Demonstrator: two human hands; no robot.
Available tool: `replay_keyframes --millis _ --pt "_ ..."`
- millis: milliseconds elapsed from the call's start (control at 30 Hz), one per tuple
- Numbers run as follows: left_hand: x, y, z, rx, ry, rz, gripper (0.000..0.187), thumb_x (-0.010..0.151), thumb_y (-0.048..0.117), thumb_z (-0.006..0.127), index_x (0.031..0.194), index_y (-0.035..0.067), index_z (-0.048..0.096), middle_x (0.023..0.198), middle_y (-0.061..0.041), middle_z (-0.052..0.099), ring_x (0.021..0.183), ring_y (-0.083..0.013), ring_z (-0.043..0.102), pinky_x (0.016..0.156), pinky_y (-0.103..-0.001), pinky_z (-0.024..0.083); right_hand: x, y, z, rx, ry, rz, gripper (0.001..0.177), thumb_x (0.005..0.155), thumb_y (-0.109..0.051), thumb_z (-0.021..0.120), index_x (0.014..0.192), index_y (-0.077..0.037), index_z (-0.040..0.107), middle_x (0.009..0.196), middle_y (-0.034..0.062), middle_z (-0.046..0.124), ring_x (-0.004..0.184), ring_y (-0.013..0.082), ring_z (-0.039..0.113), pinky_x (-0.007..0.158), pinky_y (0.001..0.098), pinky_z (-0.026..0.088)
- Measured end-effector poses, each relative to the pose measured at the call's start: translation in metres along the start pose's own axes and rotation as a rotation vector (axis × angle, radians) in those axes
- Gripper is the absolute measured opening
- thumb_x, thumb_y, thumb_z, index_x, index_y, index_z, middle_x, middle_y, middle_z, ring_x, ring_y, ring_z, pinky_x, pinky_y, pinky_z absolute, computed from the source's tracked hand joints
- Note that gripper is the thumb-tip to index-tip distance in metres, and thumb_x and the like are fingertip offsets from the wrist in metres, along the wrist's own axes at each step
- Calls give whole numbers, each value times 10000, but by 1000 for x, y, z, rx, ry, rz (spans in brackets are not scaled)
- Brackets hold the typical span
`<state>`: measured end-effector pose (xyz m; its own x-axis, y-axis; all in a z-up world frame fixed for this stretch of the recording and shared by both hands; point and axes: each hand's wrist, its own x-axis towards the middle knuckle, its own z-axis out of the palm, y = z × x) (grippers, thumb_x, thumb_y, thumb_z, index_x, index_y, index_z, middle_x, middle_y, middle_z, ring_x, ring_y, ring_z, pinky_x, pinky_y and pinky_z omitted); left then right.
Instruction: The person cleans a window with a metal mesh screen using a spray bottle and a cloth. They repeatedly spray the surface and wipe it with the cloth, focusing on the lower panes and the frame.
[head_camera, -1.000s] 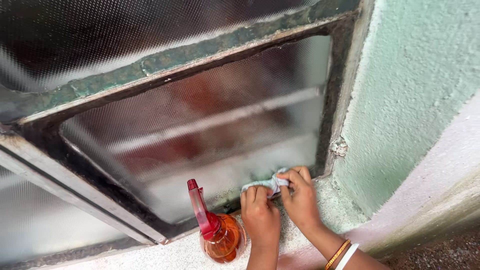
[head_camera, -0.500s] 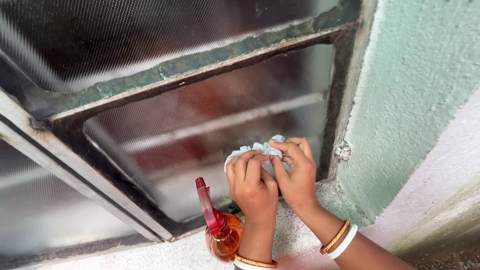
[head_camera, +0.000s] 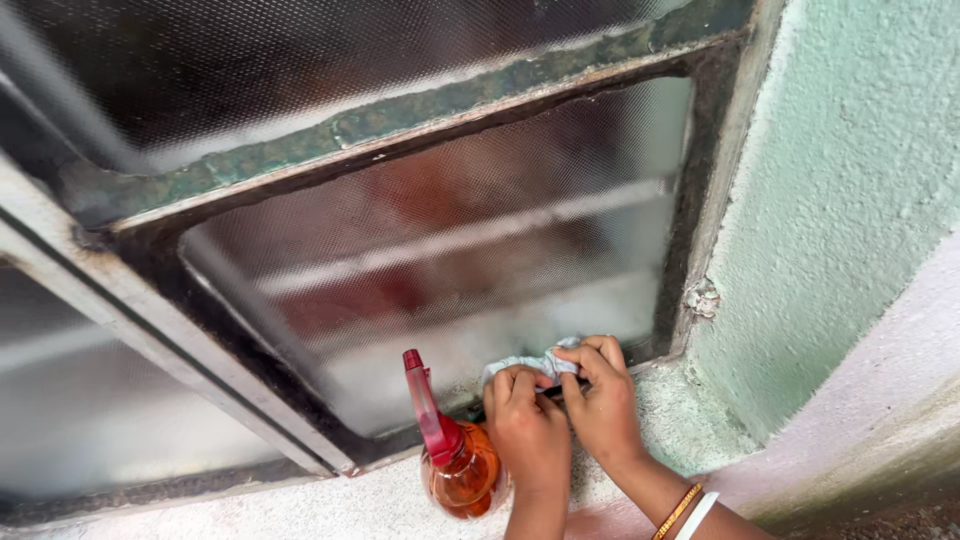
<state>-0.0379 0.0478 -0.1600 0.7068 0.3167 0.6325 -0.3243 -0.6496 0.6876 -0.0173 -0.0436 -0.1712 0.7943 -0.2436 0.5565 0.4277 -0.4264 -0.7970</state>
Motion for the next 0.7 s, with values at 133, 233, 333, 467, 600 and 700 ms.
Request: replay_keyframes --millis 133,233,333,467,600,700 --pt "-9 16 -6 -106 -64 -198 179 742 -62 619 865 45 693 1006 -88 652 1035 -313 608 873 -448 485 -5 -6 -1 41 -12 65 237 839 75 674 1047 -20 736 1033 60 586 877 149 654 769 276 582" --pt "1 32 -20 -204 22 -113 219 786 -28 611 977 36 696 1141 -117 664 1132 -338 588 959 -454 466 7 -28 -2 191 -5 49 256 862 76 652 1093 -11 723 1077 66 568 930 140 667 801 263 609" --pt "18 43 -30 -239 140 39 245 895 41 597 1128 19 673 1269 -158 637 1233 -371 562 1064 -485 418 23 -53 -3 273 -4 -118 316 885 84 651 1181 -7 714 1099 89 539 999 140 644 868 260 604" --pt "28 53 -39 -267 148 103 367 1020 148 521 1332 -37 577 1432 -231 530 1351 -419 478 1118 -524 359 43 -76 2 238 17 -215 305 878 84 675 1158 -24 728 1108 86 543 963 136 638 830 251 616" --pt "13 54 -31 -248 102 14 443 1060 177 420 1407 -96 454 1494 -269 422 1400 -440 402 1146 -542 311 34 -73 4 163 -8 -158 299 851 69 713 1122 -54 747 1063 67 558 895 123 629 763 242 603" --pt "-1 42 -22 -266 74 -84 447 1066 194 400 1404 -98 426 1496 -273 383 1393 -433 404 1140 -531 318 21 -58 7 164 -69 -52 291 848 60 701 1101 -74 755 1026 45 565 833 102 636 725 230 609"
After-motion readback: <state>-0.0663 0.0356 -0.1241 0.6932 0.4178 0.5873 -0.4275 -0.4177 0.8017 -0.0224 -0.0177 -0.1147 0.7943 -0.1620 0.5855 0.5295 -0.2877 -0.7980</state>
